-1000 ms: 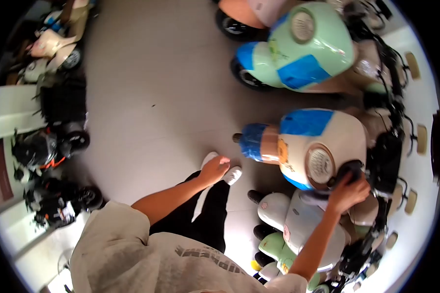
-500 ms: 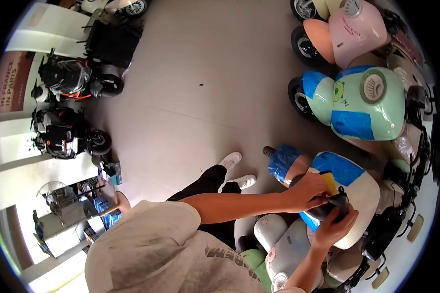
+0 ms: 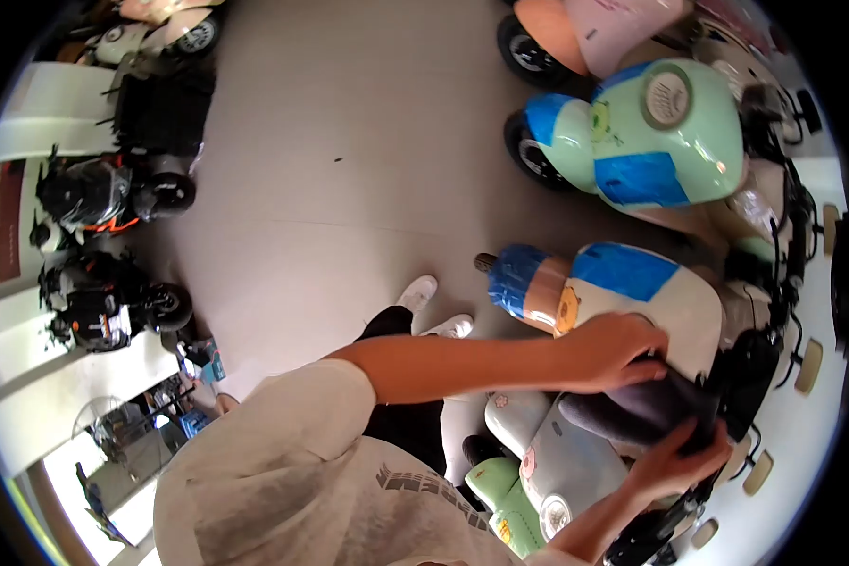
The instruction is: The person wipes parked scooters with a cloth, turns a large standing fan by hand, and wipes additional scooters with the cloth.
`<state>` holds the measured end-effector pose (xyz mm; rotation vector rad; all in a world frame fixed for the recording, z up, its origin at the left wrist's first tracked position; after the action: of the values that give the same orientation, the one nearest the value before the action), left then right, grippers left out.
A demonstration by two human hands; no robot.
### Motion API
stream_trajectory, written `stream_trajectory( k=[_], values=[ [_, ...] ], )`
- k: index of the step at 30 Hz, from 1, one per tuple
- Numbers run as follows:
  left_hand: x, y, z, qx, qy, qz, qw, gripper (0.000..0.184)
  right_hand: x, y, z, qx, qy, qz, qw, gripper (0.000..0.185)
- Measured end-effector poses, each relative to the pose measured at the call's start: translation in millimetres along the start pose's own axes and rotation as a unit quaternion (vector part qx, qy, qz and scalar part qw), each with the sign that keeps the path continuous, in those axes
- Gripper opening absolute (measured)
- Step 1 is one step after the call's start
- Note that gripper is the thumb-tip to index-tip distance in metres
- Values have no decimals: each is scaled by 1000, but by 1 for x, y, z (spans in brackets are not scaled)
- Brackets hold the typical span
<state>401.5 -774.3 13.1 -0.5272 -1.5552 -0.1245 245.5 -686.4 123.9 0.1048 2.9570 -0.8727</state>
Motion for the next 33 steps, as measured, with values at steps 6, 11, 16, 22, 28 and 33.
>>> stream_trajectory(
  k=[6,11,16,22,28,33],
  values=[
    [-61,-58,49,145,-302,-64,940,41,67,-6,102,-51,174,10,983,25],
    [-56,-12,133,51,-222,-9,974,69,80,19,104,6,171,53,984,22],
    [-64,-35,152,15,-277,-33,960,88,98,12,23,83,146,-2,986,23],
    [-77,-83,171,-59,-363,-79,927,120,310,6,-16,-137,188,323,918,66],
    [-84,-98,170,-69,-367,-71,925,125,271,40,8,-351,87,349,865,64],
    [-103,-114,173,-121,-359,-72,923,128,276,41,8,-381,40,324,865,83]
  ],
)
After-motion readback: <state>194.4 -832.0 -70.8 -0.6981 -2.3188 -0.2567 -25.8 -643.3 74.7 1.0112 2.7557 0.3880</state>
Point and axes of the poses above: each hand's wrist, its own y-axis away from the middle knuckle, its own z-axis out of the palm, x = y × z, the point moved 10 cm from there along -y, towards the middle knuckle, and after that the axes turned 1 degree about -z, right-handed, at the moved point
